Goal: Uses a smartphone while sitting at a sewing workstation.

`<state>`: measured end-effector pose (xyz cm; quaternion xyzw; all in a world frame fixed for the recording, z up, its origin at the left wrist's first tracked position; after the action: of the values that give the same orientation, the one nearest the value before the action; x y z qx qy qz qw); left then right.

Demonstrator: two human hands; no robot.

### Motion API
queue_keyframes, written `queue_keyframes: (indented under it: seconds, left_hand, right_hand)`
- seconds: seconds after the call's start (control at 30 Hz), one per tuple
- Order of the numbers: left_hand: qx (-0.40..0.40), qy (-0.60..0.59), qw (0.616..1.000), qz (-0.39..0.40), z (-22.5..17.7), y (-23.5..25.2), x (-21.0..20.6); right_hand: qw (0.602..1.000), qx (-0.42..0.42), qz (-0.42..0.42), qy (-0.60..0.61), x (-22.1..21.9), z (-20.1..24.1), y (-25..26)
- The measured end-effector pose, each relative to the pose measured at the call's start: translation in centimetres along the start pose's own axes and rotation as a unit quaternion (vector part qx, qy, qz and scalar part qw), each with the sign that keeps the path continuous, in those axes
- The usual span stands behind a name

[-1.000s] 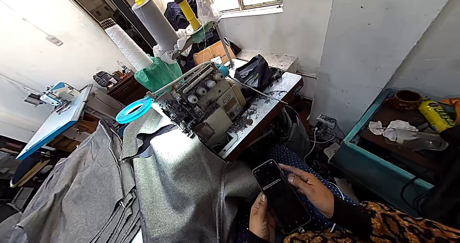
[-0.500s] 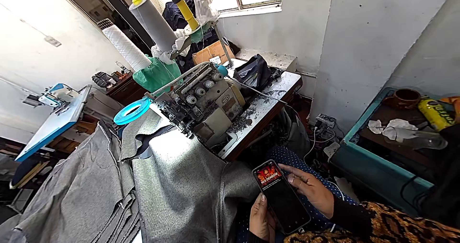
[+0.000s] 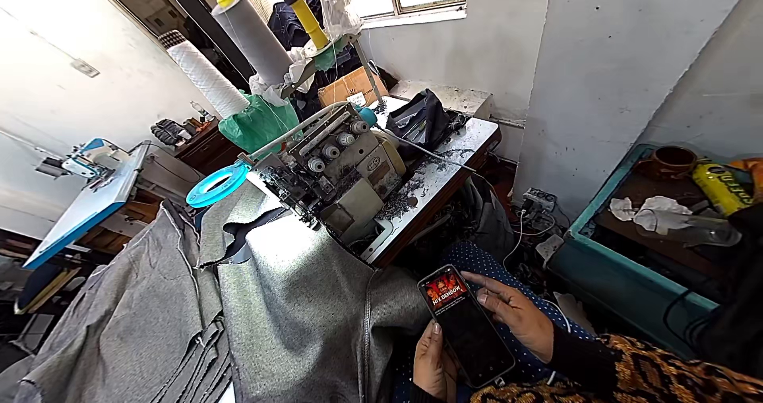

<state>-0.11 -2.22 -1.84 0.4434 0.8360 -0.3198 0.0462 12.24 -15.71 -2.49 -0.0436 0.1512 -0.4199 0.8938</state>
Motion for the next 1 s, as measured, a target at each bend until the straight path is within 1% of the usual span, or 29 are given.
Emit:
queue_keyframes:
  seconds: [0.73,1.0]
  left_hand:
    - [0.005,-0.014,1.000,0.020,-0.08,0.09,0.10]
    - [0.015,-0.016,1.000,0.017,-0.12,0.14,0.11]
  right_hand:
    - [1.000,-0.005,0.001,0.021,-0.12,0.19,-0.04]
    - [1.000,-0.007,0.002,0.008,-0.10,0.23,0.03]
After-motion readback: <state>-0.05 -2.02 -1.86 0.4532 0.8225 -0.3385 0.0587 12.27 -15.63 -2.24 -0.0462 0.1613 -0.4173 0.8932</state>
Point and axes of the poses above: each hand's wrist, its own y-axis towards the middle knuckle, its own x-axis out of the back of the hand, z = x × y, the point moved 2 cm from there along y, towards the middle knuckle, and after that the axes turned 8 degrees about y, right-handed, at the moved point
